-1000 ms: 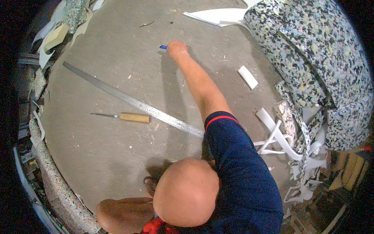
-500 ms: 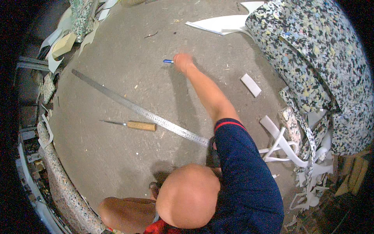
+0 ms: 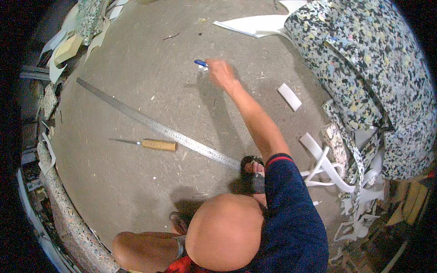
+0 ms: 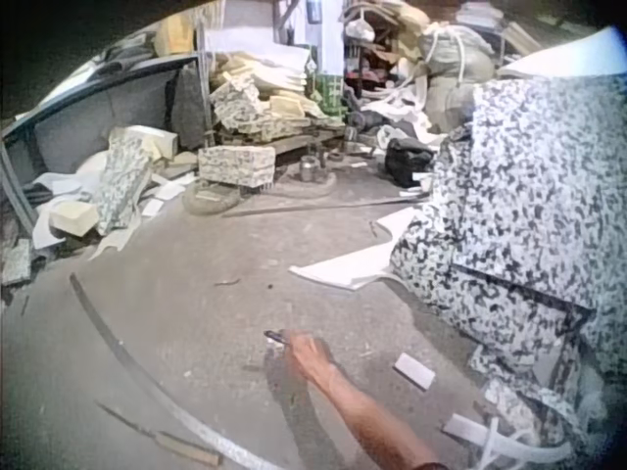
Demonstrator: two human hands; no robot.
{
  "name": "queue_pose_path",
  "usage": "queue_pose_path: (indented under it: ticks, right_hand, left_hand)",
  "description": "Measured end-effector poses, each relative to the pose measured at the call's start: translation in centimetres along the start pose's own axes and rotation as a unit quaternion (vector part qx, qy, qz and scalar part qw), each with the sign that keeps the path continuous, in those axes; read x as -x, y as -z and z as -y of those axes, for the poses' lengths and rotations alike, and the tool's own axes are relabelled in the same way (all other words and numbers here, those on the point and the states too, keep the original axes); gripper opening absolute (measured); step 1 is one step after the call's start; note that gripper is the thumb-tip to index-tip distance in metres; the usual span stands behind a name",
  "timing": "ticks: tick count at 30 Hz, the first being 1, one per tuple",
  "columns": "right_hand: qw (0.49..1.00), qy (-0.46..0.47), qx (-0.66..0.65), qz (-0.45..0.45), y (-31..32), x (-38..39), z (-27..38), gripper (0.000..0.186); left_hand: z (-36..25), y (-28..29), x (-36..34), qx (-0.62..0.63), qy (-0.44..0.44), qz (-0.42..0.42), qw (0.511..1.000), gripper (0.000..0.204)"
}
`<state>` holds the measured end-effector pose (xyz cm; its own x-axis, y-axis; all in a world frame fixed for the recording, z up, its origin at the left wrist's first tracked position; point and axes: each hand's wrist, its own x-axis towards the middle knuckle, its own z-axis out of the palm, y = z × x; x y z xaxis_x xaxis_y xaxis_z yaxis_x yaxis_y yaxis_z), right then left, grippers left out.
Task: The person uses a chisel and a bench grinder to sharpen the cutting edge. They hold the chisel against the spinning grinding wheel, creating sparks, and repeatedly check the edge by hand. The person also handles a patterned sheet and a metal ruler on the floor before moving to the grinder.
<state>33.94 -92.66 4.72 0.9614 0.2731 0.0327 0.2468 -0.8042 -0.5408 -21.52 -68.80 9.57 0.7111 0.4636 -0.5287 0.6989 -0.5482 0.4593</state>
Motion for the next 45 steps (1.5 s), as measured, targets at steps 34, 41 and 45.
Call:
queue_pose_path:
  ticks: [34,41,45]
  right_hand:
    - [0.986,-0.003,0.155,0.069,-2.6,-3.4,-1.5,0.022]
    - [0.948,0.037,0.286,0.135,-4.2,-4.6,0.6,0.019]
    - [0.952,0.010,0.288,0.106,-4.7,-5.2,1.5,0.020]
  left_hand:
    - [-0.9,0.6,0.4,0.016,0.068,0.045,0.997,0.041]
    - [1.6,0.1,1.0,-0.002,0.016,-0.002,1.000,0.038]
    - [1.9,0.5,1.4,-0.003,0.016,-0.021,1.000,0.036]
